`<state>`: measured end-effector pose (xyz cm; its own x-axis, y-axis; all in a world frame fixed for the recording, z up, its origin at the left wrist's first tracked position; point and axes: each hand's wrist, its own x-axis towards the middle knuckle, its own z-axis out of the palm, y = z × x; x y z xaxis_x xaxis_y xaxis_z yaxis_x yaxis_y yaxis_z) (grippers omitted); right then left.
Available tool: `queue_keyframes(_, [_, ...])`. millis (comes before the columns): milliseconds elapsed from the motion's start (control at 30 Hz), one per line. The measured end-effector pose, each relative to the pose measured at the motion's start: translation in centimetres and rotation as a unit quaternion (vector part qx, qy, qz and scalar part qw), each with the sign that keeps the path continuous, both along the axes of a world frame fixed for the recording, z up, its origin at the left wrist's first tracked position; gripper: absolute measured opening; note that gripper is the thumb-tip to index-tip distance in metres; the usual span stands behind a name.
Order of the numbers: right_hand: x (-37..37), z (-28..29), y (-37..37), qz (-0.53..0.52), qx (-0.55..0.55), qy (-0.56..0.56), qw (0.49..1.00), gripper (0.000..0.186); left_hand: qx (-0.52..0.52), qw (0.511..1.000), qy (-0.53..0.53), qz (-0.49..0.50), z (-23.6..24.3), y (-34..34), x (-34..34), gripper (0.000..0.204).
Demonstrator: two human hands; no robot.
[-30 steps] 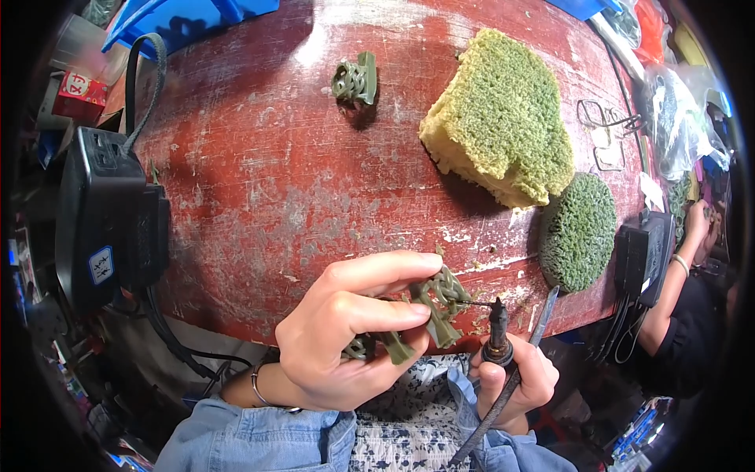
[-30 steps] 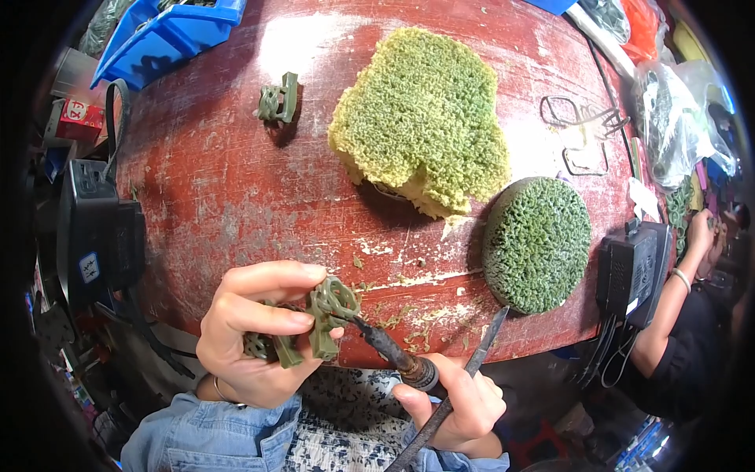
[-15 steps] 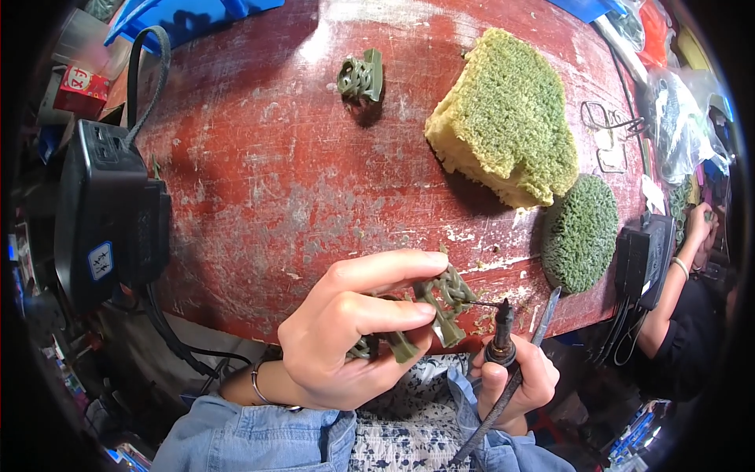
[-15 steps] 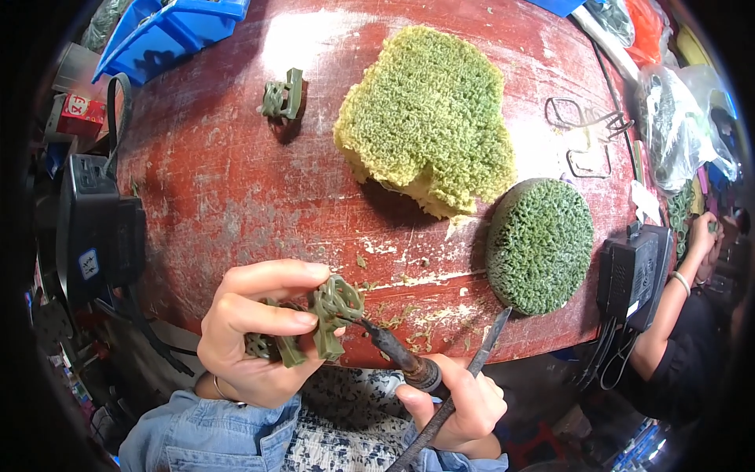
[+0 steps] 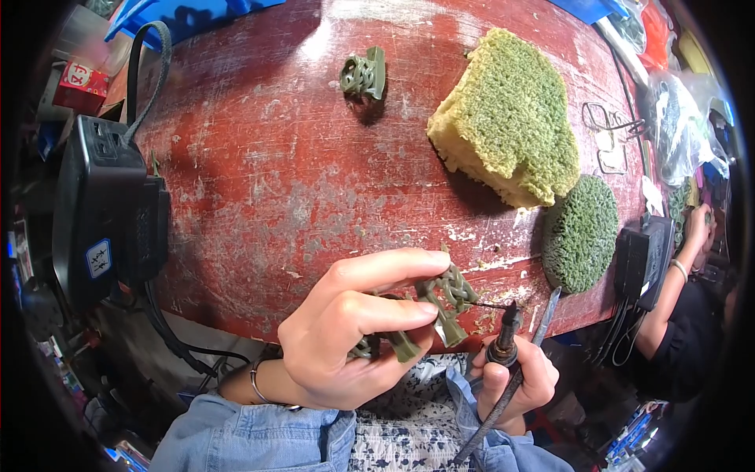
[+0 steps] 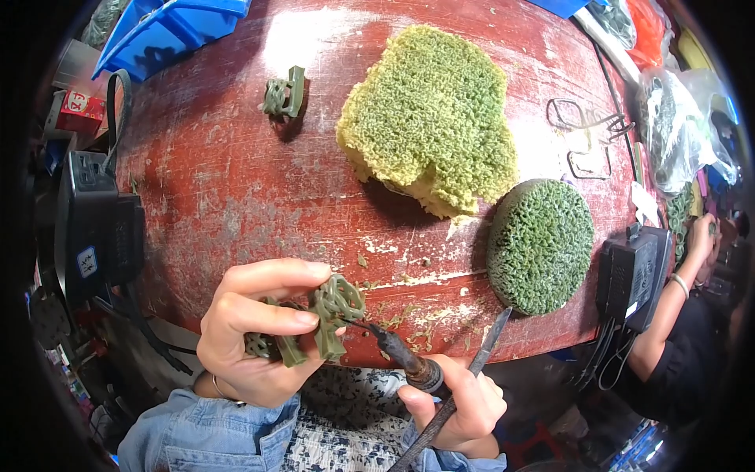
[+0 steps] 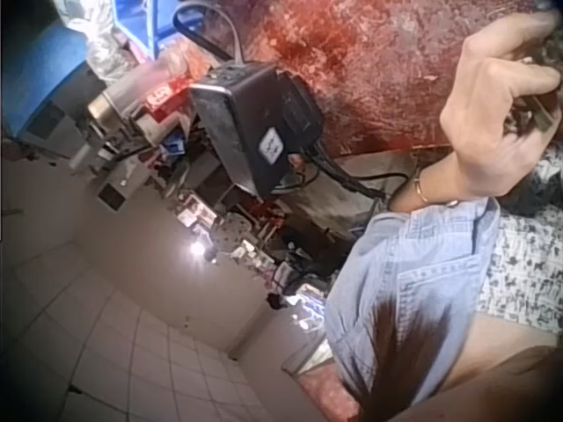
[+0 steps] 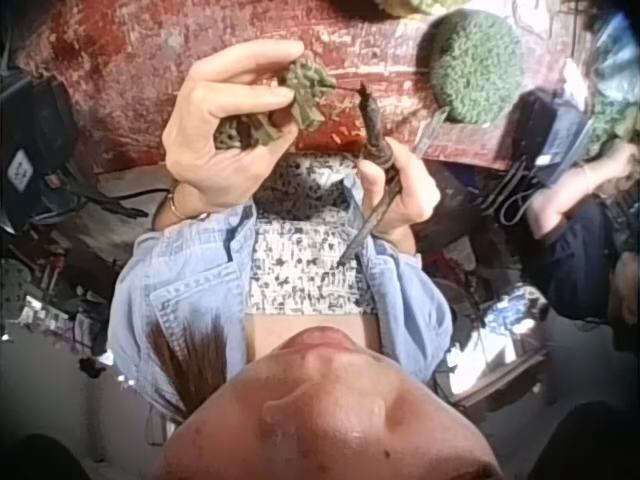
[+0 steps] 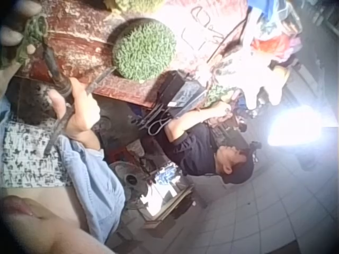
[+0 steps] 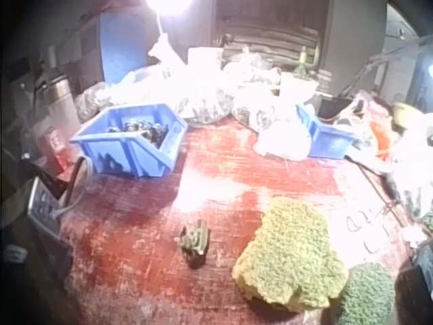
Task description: Using a heated soldering tool to bond or shape green jewelry components.
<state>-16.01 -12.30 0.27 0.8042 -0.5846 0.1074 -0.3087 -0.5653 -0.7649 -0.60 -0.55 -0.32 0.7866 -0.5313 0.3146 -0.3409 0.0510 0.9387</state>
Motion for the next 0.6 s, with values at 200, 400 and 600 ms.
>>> queue_keyframes(200, [0.11, 0.10, -0.06, 0.004, -0.007, 0.009, 1.000, 0.037, 0.005, 1.000, -0.010, 0.002, 0.09, -0.05, 0.01, 0.030])
queue_keyframes(400, [-0.07, 0.15, -0.09, 0.006, -0.019, 0.020, 1.000, 0.037, 0.001, 1.000, -0.011, 0.004, 0.01, -0.05, -0.10, 0.030])
queue_keyframes(600, [0.22, 0.25, -0.18, 0.011, -0.026, 0.021, 0.999, 0.037, -0.002, 1.000, -0.014, 0.002, 0.02, -0.07, -0.04, 0.029])
